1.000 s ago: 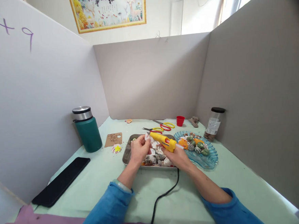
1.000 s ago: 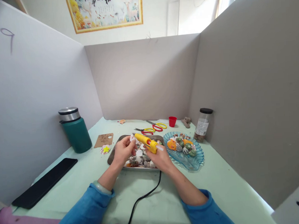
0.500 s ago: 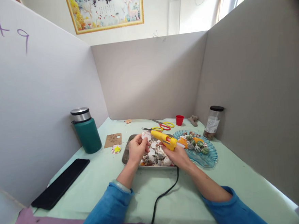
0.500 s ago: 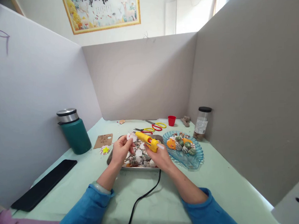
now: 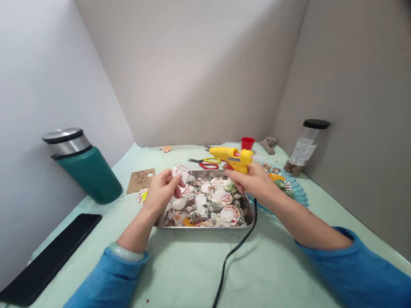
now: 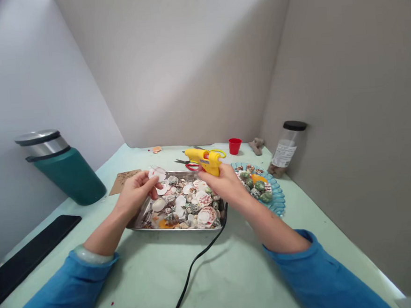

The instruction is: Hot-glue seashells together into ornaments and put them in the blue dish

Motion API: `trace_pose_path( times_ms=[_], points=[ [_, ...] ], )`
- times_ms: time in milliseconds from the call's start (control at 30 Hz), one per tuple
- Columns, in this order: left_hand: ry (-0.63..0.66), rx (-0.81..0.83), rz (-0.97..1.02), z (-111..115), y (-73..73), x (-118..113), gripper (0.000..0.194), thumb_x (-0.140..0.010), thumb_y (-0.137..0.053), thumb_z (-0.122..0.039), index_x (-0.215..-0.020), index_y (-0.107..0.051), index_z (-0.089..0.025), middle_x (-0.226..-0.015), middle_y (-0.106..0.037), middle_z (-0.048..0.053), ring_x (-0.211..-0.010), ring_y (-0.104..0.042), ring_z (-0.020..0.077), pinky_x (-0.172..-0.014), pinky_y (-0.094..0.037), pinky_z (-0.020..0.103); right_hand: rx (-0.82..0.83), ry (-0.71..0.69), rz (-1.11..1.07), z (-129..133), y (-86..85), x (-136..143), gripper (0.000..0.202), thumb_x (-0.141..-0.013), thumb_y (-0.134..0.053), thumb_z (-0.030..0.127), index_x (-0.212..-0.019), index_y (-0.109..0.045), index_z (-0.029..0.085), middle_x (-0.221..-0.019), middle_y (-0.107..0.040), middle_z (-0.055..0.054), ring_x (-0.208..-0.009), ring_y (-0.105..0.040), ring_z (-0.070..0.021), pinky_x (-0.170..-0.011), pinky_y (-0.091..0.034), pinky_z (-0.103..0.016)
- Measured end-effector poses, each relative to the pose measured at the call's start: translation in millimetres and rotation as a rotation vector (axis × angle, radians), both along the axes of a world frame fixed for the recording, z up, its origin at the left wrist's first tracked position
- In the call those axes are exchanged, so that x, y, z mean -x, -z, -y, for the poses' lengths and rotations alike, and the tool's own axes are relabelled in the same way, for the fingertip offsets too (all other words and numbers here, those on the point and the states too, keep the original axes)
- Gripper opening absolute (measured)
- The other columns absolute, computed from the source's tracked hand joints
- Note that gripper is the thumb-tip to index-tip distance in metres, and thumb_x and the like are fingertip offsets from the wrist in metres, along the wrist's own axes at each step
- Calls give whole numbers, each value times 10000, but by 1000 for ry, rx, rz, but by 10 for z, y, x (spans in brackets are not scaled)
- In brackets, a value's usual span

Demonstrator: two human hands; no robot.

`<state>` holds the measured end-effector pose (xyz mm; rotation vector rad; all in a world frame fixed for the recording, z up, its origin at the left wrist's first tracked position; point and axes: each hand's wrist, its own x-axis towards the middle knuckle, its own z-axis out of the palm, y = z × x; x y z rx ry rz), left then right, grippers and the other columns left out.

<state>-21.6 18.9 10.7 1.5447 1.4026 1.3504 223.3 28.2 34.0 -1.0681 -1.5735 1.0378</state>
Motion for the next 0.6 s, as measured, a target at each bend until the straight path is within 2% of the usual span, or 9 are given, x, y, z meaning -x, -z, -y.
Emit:
trace_pose_path(
  times_ms=[67, 167, 233, 300, 367, 500, 600],
  points=[
    [-9, 5, -48, -58, -29, 78, 266, -745, -651, -415, -687, -614, -158, -517, -628, 23, -412, -532, 107, -458, -412, 197, 56, -25, -18, -107, -92, 46, 169, -732, -615, 298, -828, -606, 160, -427, -400, 85, -385, -334, -64, -381, -260, -196],
    [-73, 21, -25, -130, -26, 178, 285, -729, -662, -441, -682, -612, -164, -586, -665, 30, -410, -524, 102, -450, -414, 201, 111, -113, -111, -289, -251, 194, 162, -718, -655, 270, -810, -593, 151, -428, -397, 86, -380, -337, -55, -376, -273, -191],
    [-148, -16, -49, -170, -4, 244, 275, -740, -651, -441, -713, -626, -168, -613, -673, 22, -403, -515, 97, -444, -404, 200, 196, -211, -296, -397, -382, 360, 192, -719, -666, 261, -856, -572, 164, -479, -394, 96, -384, -328, -45, -376, -297, -181],
    [-251, -112, -146, -209, 23, 318, 240, -762, -633, -414, -764, -658, -175, -607, -666, 8, -408, -507, 95, -451, -393, 197, 350, -302, -494, -477, -529, 576, 189, -739, -647, 250, -880, -540, 184, -515, -370, 106, -383, -304, -36, -373, -302, -171],
    [-357, -211, -273, -244, 47, 397, 206, -777, -616, -380, -815, -689, -191, -611, -665, 6, -433, -504, 97, -468, -385, 195, 436, -343, -612, -529, -680, 823, 166, -753, -633, 218, -871, -519, 192, -528, -359, 107, -383, -301, -32, -371, -312, -163],
    [-463, -276, -404, -272, 95, 511, 194, -778, -602, -355, -830, -717, -208, -653, -683, 29, -509, -527, 120, -580, -434, 215, 470, -422, -623, -589, -925, 1273, 107, -794, -601, 180, -843, -510, 202, -530, -364, 104, -387, -327, -27, -387, -325, -159],
    [-484, -296, -465, -263, 158, 530, 238, -789, -581, -363, -889, -726, -203, -770, -716, 74, -618, -600, 164, -696, -473, 268, 446, -488, -618, -644, -1018, 1438, 96, -800, -588, 141, -799, -518, 206, -515, -360, 108, -389, -319, -19, -400, -300, -165]
  ],
)
